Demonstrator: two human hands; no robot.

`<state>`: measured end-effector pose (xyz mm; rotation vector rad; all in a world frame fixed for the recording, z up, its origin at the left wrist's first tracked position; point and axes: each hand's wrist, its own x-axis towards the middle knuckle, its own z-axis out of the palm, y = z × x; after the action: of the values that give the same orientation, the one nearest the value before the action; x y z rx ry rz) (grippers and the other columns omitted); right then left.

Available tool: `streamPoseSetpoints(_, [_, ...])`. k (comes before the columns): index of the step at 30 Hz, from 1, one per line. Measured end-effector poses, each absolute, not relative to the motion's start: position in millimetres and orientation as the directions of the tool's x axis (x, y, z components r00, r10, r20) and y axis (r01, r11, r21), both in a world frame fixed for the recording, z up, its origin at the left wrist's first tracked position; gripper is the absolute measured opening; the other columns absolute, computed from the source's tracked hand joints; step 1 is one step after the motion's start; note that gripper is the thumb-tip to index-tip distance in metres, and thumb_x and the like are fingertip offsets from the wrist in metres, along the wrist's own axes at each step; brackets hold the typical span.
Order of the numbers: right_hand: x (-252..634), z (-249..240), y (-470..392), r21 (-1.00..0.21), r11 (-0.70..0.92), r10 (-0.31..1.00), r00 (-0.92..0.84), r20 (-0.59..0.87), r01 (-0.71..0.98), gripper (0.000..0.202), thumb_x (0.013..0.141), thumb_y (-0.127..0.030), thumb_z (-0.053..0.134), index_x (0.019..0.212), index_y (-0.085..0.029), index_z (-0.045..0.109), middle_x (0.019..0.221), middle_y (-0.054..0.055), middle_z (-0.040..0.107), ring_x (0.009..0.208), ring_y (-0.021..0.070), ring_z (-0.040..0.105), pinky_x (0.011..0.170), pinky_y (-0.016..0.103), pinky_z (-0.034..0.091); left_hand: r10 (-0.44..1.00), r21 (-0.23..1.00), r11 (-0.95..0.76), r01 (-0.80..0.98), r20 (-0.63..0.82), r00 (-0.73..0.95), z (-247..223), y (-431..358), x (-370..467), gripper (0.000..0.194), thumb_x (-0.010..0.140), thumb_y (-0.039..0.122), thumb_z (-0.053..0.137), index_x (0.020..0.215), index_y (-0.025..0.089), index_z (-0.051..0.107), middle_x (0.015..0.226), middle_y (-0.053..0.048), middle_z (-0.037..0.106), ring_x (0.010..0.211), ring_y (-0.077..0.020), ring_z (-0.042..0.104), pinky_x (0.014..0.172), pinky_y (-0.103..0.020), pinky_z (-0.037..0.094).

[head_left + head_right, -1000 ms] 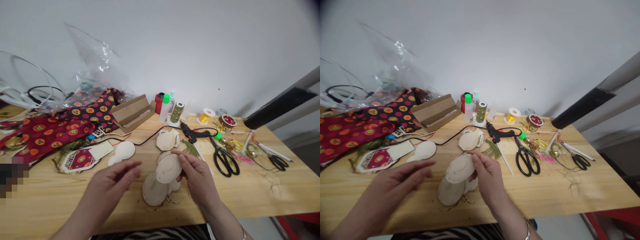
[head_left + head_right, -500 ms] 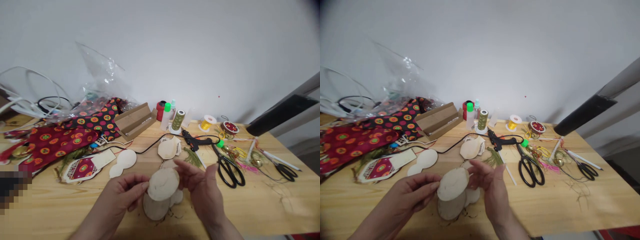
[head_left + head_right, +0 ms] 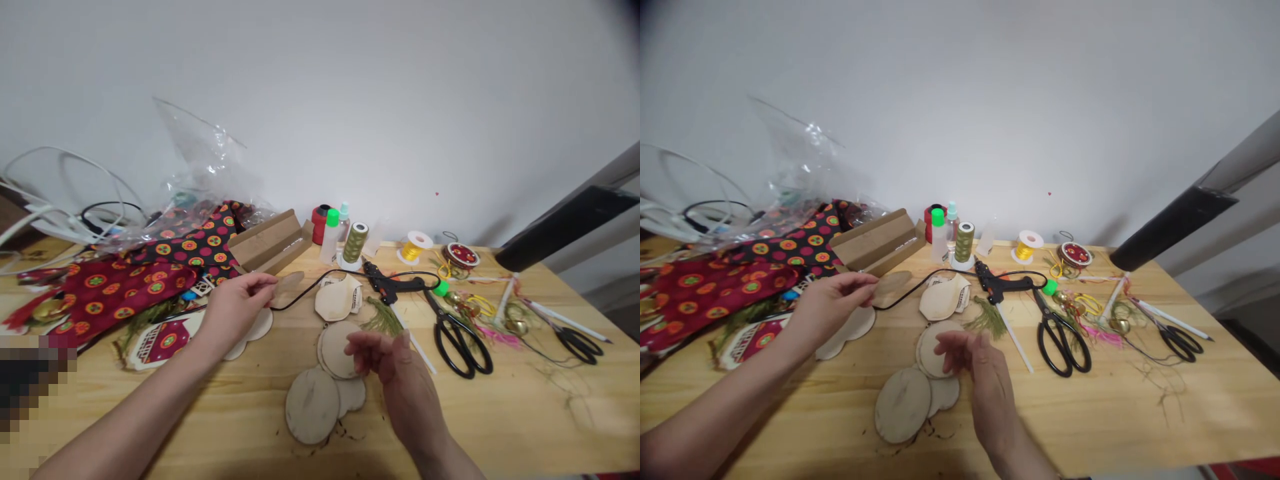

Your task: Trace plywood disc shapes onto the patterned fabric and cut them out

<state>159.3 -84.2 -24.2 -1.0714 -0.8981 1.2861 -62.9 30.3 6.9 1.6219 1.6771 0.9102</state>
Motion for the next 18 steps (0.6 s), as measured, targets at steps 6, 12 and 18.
streamPoseSetpoints(6, [159,-18,-85,-0.980,0.008,0.991,0.133,-0.019,-0.198,0.054,0.093,-0.059,0.038,0.091,-0.018,0.074,0.080,0.008,0.071,0.065,0.0161,0.056,0.060,0.029,0.044,0.977,0.561,-0.171,0.810,0.204,0.065,5,29,-60,0.017,0.076,0.033,0.054,0.080,0.024,0.068,0.083,-0.005,0.069,0.079,-0.0227,0.062,0.074,-0.031,0.044])
streamPoseSetpoints(12, [160,-13,-95,-0.968,0.085,0.991,0.084,0.108,0.236,0.020,0.090,-0.032,0.055,0.090,-0.019,0.070,0.076,0.004,0.067,0.067,0.0154,0.057,0.063,0.028,0.047,0.967,0.477,-0.225,0.850,0.215,0.135,14,11,-60,0.032,0.081,0.030,0.051,0.109,0.019,0.063,0.102,-0.010,0.070,0.089,-0.0261,0.063,0.080,-0.035,0.045])
streamPoseSetpoints(18, [163,-24,-109,-0.738,0.296,0.955,-0.174,0.240,0.606,0.015,0.085,-0.011,0.057,0.097,-0.019,0.063,0.088,0.006,0.064,0.082,0.0201,0.059,0.070,0.032,0.049,0.877,0.499,-0.478,0.723,0.231,0.421,-9,-47,-56,0.039,0.078,0.035,0.061,0.113,0.018,0.062,0.118,-0.011,0.064,0.111,-0.0281,0.054,0.095,-0.042,0.044])
